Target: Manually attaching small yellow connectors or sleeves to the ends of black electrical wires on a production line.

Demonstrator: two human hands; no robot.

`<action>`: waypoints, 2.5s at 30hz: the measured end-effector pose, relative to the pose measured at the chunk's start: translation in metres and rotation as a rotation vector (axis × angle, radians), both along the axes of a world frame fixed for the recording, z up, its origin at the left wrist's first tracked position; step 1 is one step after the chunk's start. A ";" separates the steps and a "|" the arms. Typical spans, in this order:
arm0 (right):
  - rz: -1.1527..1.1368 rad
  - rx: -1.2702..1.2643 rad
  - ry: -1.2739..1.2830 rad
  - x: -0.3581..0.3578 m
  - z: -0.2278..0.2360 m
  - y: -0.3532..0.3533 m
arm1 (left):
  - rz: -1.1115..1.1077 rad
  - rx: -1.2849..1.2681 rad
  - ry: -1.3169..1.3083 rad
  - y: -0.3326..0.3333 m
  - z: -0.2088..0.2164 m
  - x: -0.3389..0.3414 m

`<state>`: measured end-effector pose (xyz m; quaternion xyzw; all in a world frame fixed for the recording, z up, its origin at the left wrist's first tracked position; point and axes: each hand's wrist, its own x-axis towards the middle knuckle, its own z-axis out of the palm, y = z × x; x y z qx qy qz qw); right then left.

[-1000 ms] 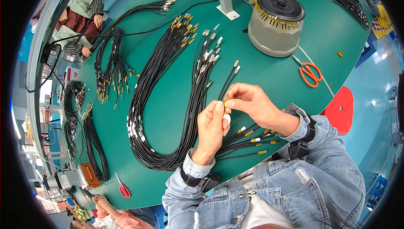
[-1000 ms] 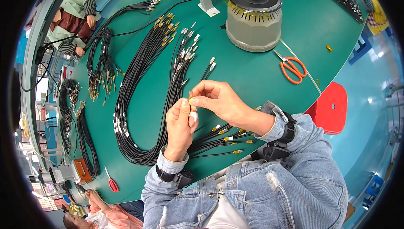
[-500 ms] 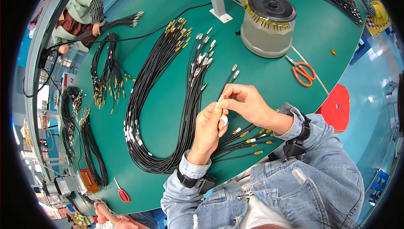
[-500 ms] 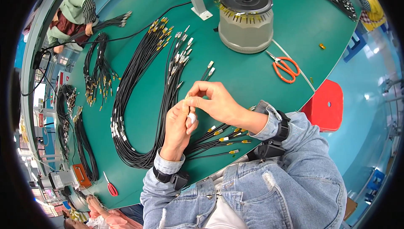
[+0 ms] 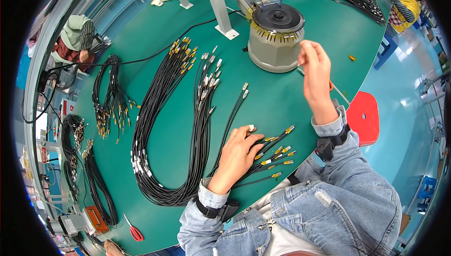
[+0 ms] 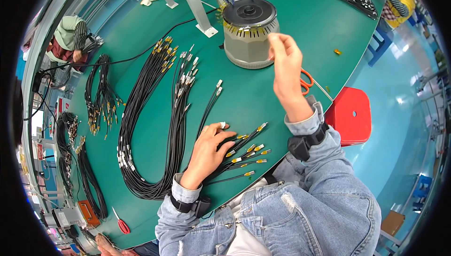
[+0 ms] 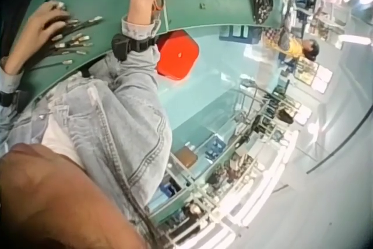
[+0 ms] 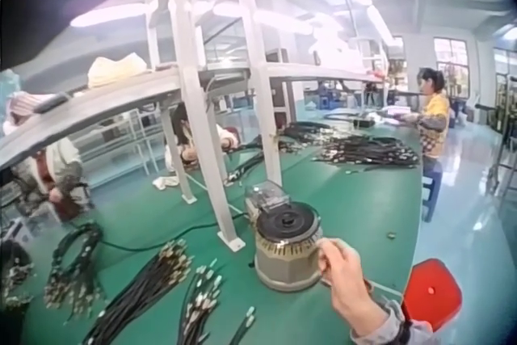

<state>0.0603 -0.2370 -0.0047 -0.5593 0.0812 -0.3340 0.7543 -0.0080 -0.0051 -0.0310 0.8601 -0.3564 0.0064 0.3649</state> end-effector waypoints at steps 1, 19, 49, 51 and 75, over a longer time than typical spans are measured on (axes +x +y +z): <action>0.022 0.024 0.037 0.002 0.004 -0.006 | 0.002 -0.002 0.000 0.000 0.000 0.001; 0.296 0.047 -0.204 0.010 0.023 -0.004 | 0.433 0.142 -0.067 0.029 -0.019 0.035; 0.838 -0.143 0.069 -0.025 -0.004 0.065 | 0.288 -0.712 0.641 -0.005 0.031 0.044; 0.828 -0.216 0.049 -0.027 -0.004 0.067 | 0.303 -0.772 0.737 -0.005 0.032 0.038; 0.729 -0.320 -0.007 -0.030 -0.007 0.071 | 0.331 -0.799 0.713 -0.010 0.033 0.028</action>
